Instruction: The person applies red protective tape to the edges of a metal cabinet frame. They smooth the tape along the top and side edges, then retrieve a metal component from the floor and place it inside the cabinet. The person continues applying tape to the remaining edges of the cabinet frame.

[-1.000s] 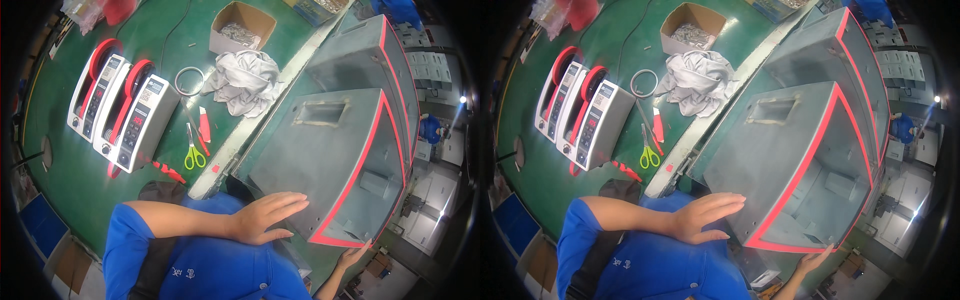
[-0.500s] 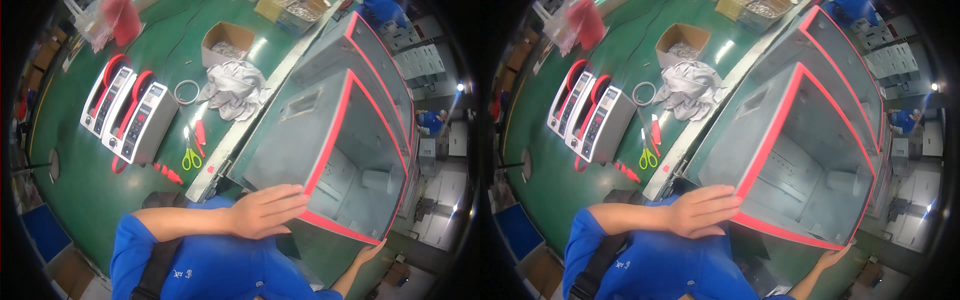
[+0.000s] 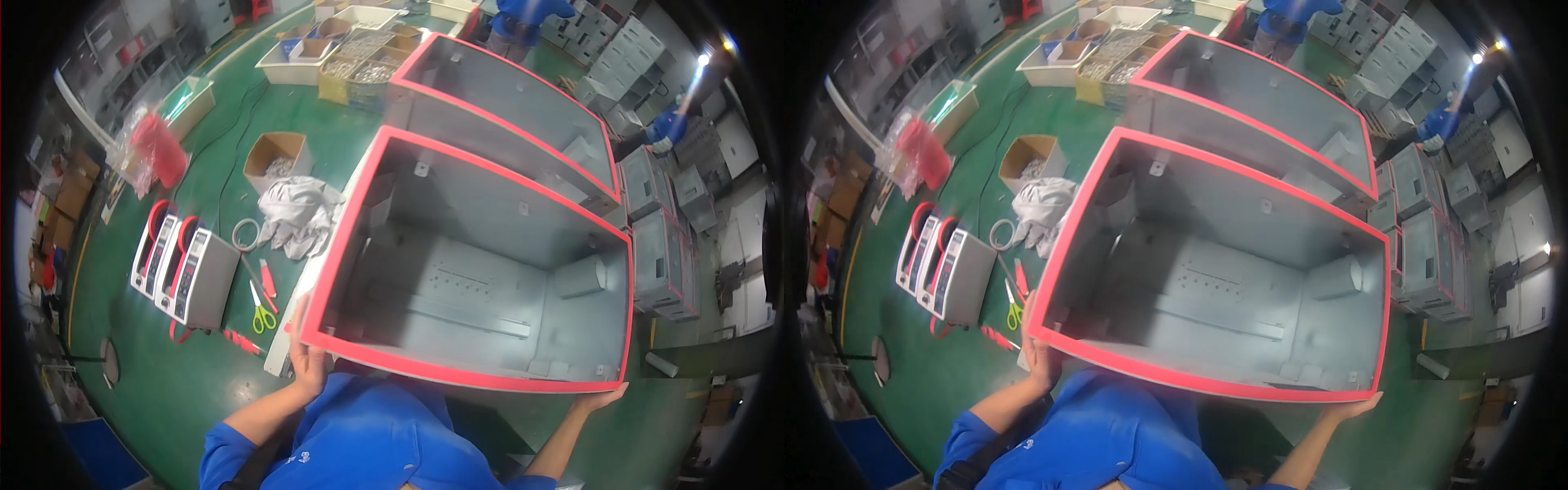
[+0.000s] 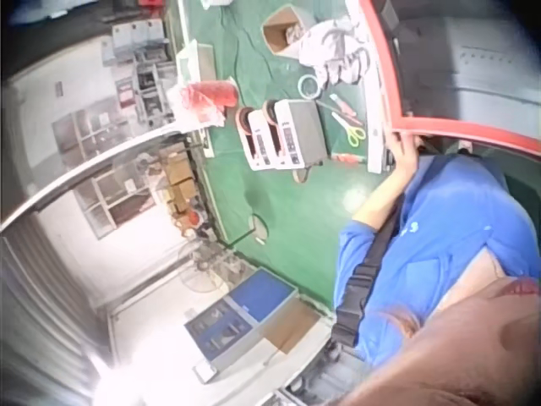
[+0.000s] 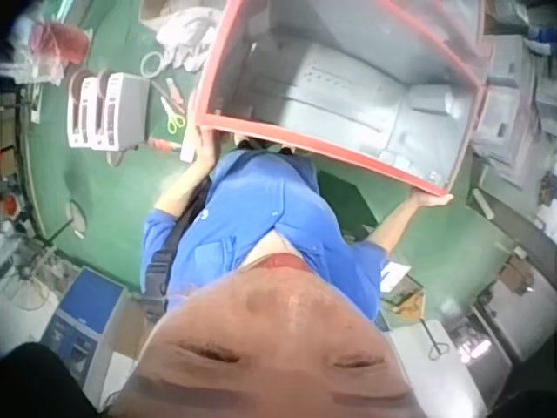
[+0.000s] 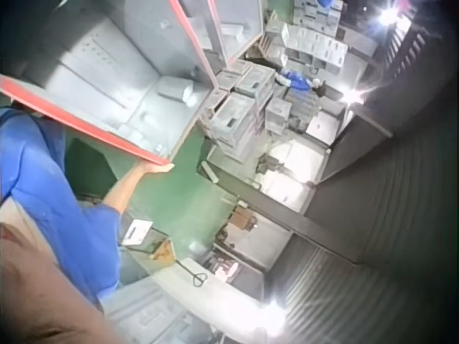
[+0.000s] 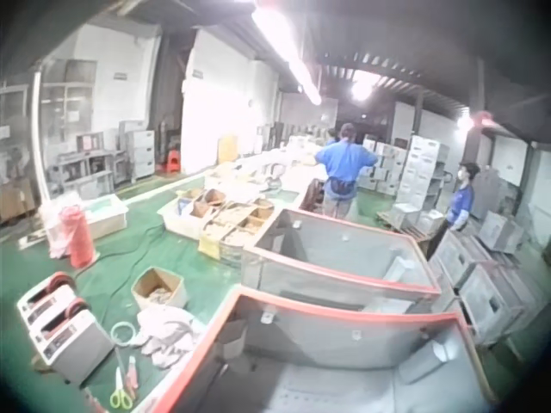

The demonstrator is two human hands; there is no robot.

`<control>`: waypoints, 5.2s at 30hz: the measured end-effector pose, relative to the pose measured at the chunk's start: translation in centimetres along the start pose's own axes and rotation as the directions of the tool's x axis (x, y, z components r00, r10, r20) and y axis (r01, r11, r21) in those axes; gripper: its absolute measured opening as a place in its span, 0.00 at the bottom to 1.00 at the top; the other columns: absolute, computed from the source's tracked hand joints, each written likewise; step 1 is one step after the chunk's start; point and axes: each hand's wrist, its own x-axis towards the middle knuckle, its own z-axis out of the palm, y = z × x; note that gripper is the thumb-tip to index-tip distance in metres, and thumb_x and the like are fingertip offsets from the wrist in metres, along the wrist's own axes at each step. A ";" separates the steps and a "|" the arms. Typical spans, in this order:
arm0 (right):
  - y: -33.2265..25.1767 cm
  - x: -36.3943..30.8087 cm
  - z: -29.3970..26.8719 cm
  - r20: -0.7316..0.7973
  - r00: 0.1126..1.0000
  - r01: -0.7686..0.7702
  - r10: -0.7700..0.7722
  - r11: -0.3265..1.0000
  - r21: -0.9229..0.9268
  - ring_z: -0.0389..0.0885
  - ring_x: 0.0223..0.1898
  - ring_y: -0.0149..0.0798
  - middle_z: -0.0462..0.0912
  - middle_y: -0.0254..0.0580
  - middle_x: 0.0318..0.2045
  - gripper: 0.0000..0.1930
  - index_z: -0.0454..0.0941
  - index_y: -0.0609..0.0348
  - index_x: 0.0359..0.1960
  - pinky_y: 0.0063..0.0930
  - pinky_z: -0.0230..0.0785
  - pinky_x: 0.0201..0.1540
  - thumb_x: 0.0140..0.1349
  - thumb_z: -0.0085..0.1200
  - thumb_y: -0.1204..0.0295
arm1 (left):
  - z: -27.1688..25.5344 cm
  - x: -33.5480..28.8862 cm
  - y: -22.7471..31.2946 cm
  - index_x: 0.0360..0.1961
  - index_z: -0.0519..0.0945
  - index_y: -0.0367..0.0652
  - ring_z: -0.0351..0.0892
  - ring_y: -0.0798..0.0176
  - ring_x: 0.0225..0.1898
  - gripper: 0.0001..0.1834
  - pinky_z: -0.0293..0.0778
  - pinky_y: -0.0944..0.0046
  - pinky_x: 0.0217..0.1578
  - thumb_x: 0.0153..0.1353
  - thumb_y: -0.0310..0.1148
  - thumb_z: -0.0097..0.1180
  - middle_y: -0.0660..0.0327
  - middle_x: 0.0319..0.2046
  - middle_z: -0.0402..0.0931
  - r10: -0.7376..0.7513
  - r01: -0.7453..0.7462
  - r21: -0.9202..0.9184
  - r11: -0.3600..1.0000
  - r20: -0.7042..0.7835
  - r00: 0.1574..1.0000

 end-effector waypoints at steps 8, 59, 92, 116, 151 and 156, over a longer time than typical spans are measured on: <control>1.0 0.5 1.2 0.064 0.992 -0.116 0.110 0.989 0.089 0.67 0.45 0.37 0.70 0.41 0.42 0.25 0.68 0.65 0.45 0.31 0.59 0.49 0.63 0.28 0.55 | 3.3 4.2 0.1 0.61 0.50 0.34 0.66 0.59 0.49 0.46 0.63 0.59 0.49 0.52 0.58 0.48 0.53 0.48 0.64 0.071 -0.090 -0.042 0.995 -0.334 0.940; -13.3 -28.7 18.6 0.212 -0.680 -0.733 -0.702 0.656 -0.179 0.69 0.42 0.49 0.67 0.49 0.40 0.18 0.64 0.65 0.45 0.35 0.63 0.45 0.57 0.48 0.67 | -3.7 -6.2 -3.6 0.43 0.75 0.44 0.75 0.53 0.41 0.20 0.70 0.56 0.41 0.51 0.42 0.55 0.55 0.38 0.76 -0.726 -0.113 0.880 0.462 0.448 0.521; -23.1 -40.5 5.1 0.193 0.112 -0.023 -0.975 -0.197 -0.980 0.71 0.34 0.51 0.73 0.49 0.30 0.16 0.71 0.63 0.32 0.40 0.63 0.36 0.44 0.54 0.64 | 25.0 -54.3 -5.1 0.47 0.72 0.41 0.69 0.50 0.50 0.19 0.64 0.56 0.51 0.53 0.33 0.47 0.51 0.48 0.70 -0.877 0.972 -0.169 0.166 -0.476 0.067; 6.4 -27.2 -32.5 -0.998 -0.040 -0.252 0.043 0.966 0.051 0.75 0.32 0.30 0.77 0.41 0.34 0.14 0.72 0.66 0.42 0.20 0.67 0.32 0.54 0.49 0.73 | 63.3 -34.2 -30.6 0.46 0.74 0.41 0.73 0.49 0.45 0.20 0.68 0.54 0.47 0.49 0.31 0.46 0.50 0.41 0.75 -0.388 -0.363 -0.532 0.765 0.070 -0.919; 7.1 5.8 -100.1 -0.667 -0.524 0.256 0.530 0.845 0.470 0.72 0.27 0.28 0.73 0.35 0.26 0.13 0.69 0.60 0.41 0.19 0.63 0.26 0.52 0.47 0.74 | 118.8 -70.5 -37.7 0.47 0.73 0.40 0.77 0.58 0.39 0.18 0.72 0.63 0.40 0.54 0.32 0.52 0.53 0.36 0.77 -0.742 -0.729 -0.355 0.585 0.127 -0.658; 6.9 7.3 -99.6 -0.490 -0.770 0.134 0.410 0.853 0.504 0.72 0.29 0.27 0.74 0.36 0.29 0.14 0.73 0.62 0.41 0.20 0.64 0.30 0.52 0.46 0.74 | 127.3 -79.2 -35.6 0.46 0.73 0.39 0.77 0.54 0.38 0.18 0.72 0.60 0.40 0.53 0.32 0.51 0.52 0.34 0.76 -0.737 -0.604 -0.601 0.524 0.036 -0.675</control>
